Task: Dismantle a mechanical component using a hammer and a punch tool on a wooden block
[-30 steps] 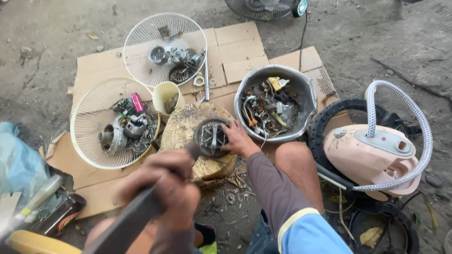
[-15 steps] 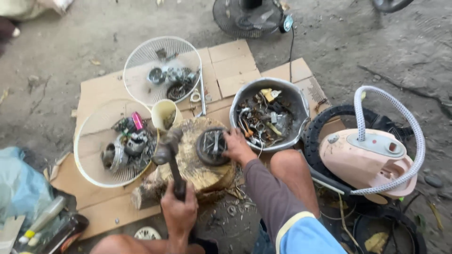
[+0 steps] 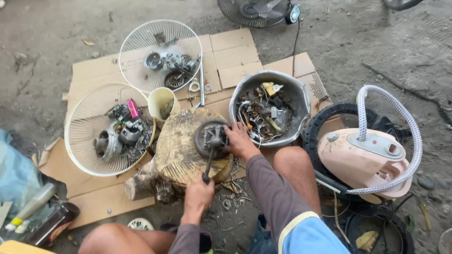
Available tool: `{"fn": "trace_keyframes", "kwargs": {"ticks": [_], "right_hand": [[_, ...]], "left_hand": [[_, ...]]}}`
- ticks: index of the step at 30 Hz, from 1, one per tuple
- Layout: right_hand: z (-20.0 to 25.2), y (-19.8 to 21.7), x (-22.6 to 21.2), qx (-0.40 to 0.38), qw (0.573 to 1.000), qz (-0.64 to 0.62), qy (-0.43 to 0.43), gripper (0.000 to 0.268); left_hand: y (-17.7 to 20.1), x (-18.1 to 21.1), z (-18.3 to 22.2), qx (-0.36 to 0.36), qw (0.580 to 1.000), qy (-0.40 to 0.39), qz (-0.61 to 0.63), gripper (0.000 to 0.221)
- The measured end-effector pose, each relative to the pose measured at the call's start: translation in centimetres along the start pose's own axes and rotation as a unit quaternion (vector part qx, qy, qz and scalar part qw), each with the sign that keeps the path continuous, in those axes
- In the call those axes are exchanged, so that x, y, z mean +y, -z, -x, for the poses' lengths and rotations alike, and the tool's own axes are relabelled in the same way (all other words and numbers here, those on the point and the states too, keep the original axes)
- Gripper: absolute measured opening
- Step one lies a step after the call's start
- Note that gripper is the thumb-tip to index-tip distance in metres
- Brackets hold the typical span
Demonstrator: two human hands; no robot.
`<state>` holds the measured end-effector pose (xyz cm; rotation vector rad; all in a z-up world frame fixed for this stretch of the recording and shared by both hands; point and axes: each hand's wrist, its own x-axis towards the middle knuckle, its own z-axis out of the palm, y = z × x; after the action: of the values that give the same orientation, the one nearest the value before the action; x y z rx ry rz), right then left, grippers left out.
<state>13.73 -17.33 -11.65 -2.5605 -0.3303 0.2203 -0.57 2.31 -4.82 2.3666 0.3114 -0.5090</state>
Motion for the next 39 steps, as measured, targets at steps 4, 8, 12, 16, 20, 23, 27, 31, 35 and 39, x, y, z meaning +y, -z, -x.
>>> {"fn": "trace_keyframes", "kwargs": {"ticks": [4, 8, 12, 16, 20, 23, 27, 31, 35, 39], "right_hand": [[-0.7, 2.0, -1.1, -0.100, 0.994, -0.012, -0.050, 0.102], [-1.6, 1.4, -0.9, -0.082, 0.992, -0.029, -0.095, 0.110], [-0.9, 2.3, -1.2, -0.044, 0.965, -0.185, -0.183, 0.097], [-1.9, 0.2, 0.2, 0.001, 0.954, -0.207, -0.218, 0.080], [-2.7, -3.4, 1.8, -0.011, 0.965, -0.173, -0.197, 0.086], [-2.0, -4.4, 2.0, -0.003, 0.975, -0.135, -0.179, 0.093], [-1.4, -3.3, 1.2, -0.036, 0.975, -0.120, -0.182, 0.098], [-1.3, -4.6, 2.4, -0.060, 0.987, -0.058, -0.141, 0.098], [-0.9, -5.1, 2.2, -0.043, 0.989, -0.047, -0.133, 0.097], [-0.7, -4.1, 1.4, -0.026, 0.989, -0.066, -0.133, 0.095]], "left_hand": [[1.0, 1.7, 1.4, 0.050, 0.993, 0.013, 0.110, 0.012], [2.5, -1.5, 0.3, 0.113, 0.989, 0.048, 0.086, 0.019], [0.2, -7.9, -1.3, 0.102, 0.981, 0.163, -0.010, 0.021], [-0.7, -7.3, -1.7, 0.116, 0.982, 0.147, -0.024, 0.029], [-1.8, -8.8, -3.6, 0.151, 0.982, 0.100, -0.044, 0.050], [-2.2, -11.3, -5.3, 0.189, 0.979, 0.054, -0.053, 0.039], [-1.0, -13.6, -8.9, 0.119, 0.982, -0.063, -0.131, 0.066], [-0.1, -14.3, -11.4, 0.155, 0.948, -0.131, -0.246, 0.072], [0.3, -13.3, -12.1, 0.228, 0.941, -0.108, -0.226, 0.062], [-0.4, -13.5, -14.1, 0.224, 0.949, -0.069, -0.208, 0.072]]}}
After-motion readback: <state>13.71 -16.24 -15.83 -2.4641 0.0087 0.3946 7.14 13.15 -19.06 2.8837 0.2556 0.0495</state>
